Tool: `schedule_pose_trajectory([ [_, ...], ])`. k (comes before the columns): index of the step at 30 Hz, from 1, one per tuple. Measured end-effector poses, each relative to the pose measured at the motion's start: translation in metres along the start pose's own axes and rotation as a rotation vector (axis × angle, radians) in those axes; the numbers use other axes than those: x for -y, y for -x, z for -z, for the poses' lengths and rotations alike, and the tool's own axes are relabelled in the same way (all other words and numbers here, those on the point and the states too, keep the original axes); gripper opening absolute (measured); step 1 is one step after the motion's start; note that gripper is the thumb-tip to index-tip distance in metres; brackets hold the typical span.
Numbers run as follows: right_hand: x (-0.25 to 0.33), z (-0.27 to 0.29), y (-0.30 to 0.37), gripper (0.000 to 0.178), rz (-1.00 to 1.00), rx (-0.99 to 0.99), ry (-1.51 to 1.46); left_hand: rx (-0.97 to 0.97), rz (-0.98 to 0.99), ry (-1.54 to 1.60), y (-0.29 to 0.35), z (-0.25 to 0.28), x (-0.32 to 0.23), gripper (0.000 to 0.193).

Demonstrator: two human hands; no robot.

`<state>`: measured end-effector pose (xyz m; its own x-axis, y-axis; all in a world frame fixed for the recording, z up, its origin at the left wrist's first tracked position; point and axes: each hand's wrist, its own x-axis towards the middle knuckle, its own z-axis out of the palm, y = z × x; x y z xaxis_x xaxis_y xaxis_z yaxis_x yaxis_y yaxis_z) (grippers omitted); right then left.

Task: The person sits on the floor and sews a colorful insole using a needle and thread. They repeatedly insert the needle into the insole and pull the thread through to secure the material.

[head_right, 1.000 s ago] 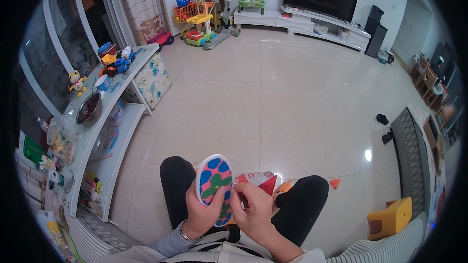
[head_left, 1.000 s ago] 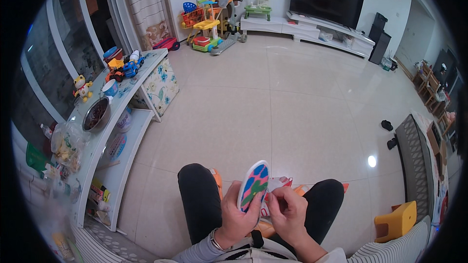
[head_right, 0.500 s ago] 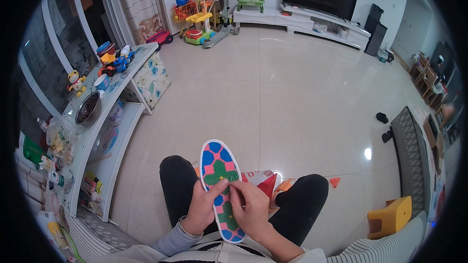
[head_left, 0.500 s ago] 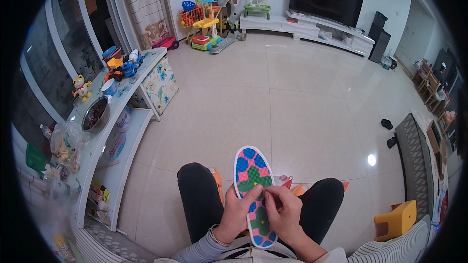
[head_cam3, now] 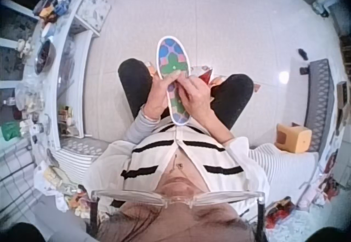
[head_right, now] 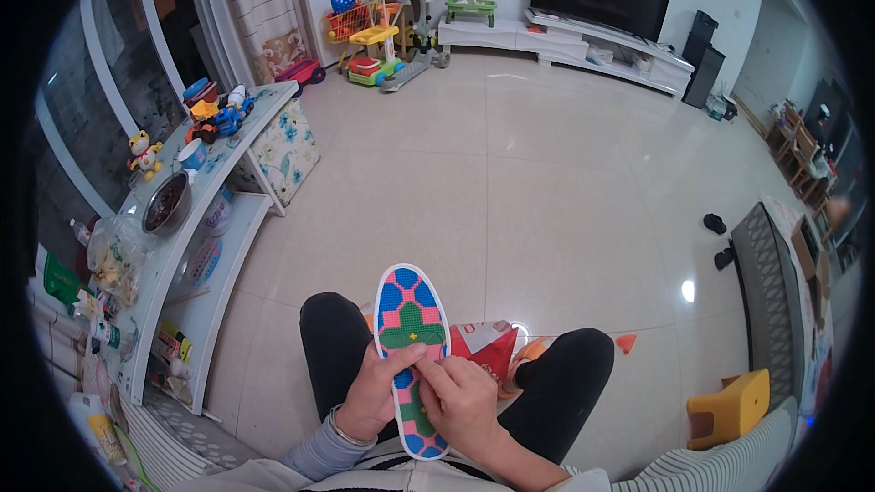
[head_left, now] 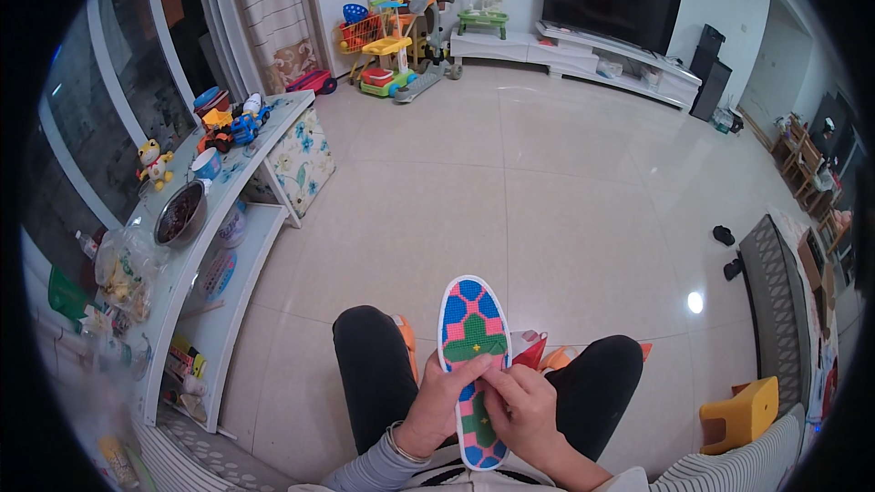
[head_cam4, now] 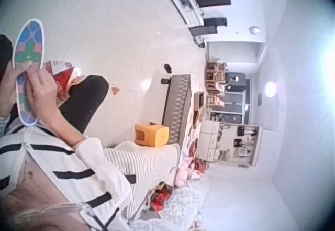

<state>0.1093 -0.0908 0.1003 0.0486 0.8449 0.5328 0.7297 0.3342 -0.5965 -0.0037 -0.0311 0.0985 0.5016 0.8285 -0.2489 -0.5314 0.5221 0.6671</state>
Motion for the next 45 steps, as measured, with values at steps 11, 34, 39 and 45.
schedule_pose_trajectory([
  [11, 0.005, 0.038, 0.007, 0.007, -0.262, -0.375, -0.399, 0.082, -0.07, 0.043, 0.001, -0.001, -0.008, 0.026],
  [34, -0.037, 0.006, -0.009, 0.027, -1.139, -0.093, -1.935, 0.215, -0.074, -0.244, -0.001, 0.006, 0.008, 0.03],
  [39, -0.037, 0.005, -0.013, 0.025, -1.125, -0.103, -1.923, 0.197, -0.066, -0.183, -0.004, 0.006, 0.012, 0.029],
  [45, -0.033, 0.01, -0.016, 0.018, -1.082, -0.041, -1.88, 0.221, -0.065, -0.143, -0.005, 0.01, 0.015, 0.029],
])
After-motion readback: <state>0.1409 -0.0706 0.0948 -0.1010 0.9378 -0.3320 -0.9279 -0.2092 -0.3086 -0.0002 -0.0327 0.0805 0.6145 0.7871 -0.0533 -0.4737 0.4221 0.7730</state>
